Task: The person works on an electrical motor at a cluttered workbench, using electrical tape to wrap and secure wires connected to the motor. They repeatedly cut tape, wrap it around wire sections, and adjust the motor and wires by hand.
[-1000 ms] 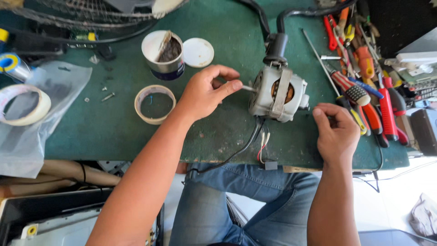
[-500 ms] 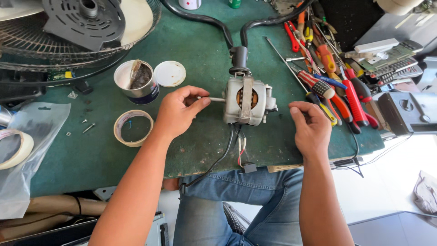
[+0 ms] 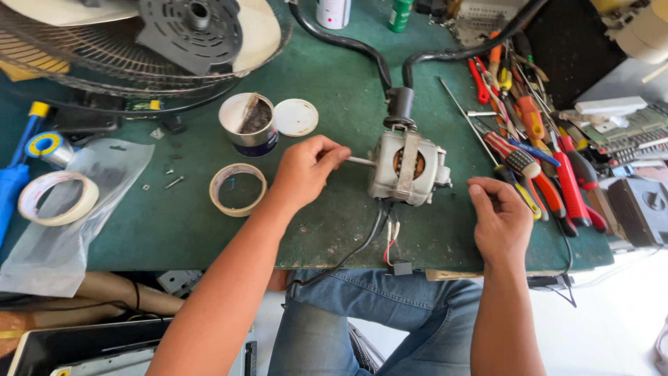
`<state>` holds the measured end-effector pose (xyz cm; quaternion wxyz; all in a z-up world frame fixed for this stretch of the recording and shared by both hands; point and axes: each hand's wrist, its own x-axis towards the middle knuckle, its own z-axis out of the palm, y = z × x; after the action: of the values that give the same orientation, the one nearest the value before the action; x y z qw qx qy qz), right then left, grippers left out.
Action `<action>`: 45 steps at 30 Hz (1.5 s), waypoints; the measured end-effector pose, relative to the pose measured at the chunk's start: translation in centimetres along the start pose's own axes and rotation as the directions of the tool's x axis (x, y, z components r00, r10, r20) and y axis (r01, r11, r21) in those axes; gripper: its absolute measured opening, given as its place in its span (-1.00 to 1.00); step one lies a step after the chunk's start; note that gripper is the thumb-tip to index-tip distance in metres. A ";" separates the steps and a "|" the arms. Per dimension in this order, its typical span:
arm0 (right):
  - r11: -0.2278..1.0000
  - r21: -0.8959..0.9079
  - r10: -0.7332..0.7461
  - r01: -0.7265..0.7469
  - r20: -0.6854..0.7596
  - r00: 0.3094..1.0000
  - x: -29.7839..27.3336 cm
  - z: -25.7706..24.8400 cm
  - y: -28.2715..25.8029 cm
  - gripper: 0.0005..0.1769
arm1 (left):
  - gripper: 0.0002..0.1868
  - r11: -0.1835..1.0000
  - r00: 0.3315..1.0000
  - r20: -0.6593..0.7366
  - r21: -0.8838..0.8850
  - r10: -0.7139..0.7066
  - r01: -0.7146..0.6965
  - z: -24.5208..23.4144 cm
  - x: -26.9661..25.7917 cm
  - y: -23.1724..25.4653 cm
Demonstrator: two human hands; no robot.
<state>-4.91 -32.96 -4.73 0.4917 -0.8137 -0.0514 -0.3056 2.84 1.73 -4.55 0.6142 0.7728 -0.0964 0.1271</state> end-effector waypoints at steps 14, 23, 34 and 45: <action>0.997 -0.047 0.061 -0.063 -0.032 0.998 0.1 0.0 -0.2 -0.92 | -0.61 0.983 0.992 0.113 0.181 -0.053 0.032 -0.6 -0.3 2.4; 0.999 -0.041 -0.013 0.010 -0.065 0.998 0.1 -0.1 0.4 -0.94 | -0.50 0.912 0.938 -0.049 0.257 0.343 -0.320 -1.4 -2.9 3.3; 0.954 0.041 0.298 -0.297 -0.046 0.953 -0.9 -0.7 8.8 -0.74 | -0.86 0.998 0.963 -0.261 -0.022 -0.068 0.065 -0.9 -27.2 0.0; 0.547 -0.769 -0.331 0.331 0.165 0.929 -6.1 -3.3 1.4 -0.33 | -0.63 0.929 0.933 0.139 0.223 -0.331 0.296 -4.2 -27.0 -2.4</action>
<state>-10.80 -35.10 -8.06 0.0195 -0.9210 -0.0648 -0.3836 -22.40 6.21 -14.38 0.5358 0.8437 -0.0114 -0.0318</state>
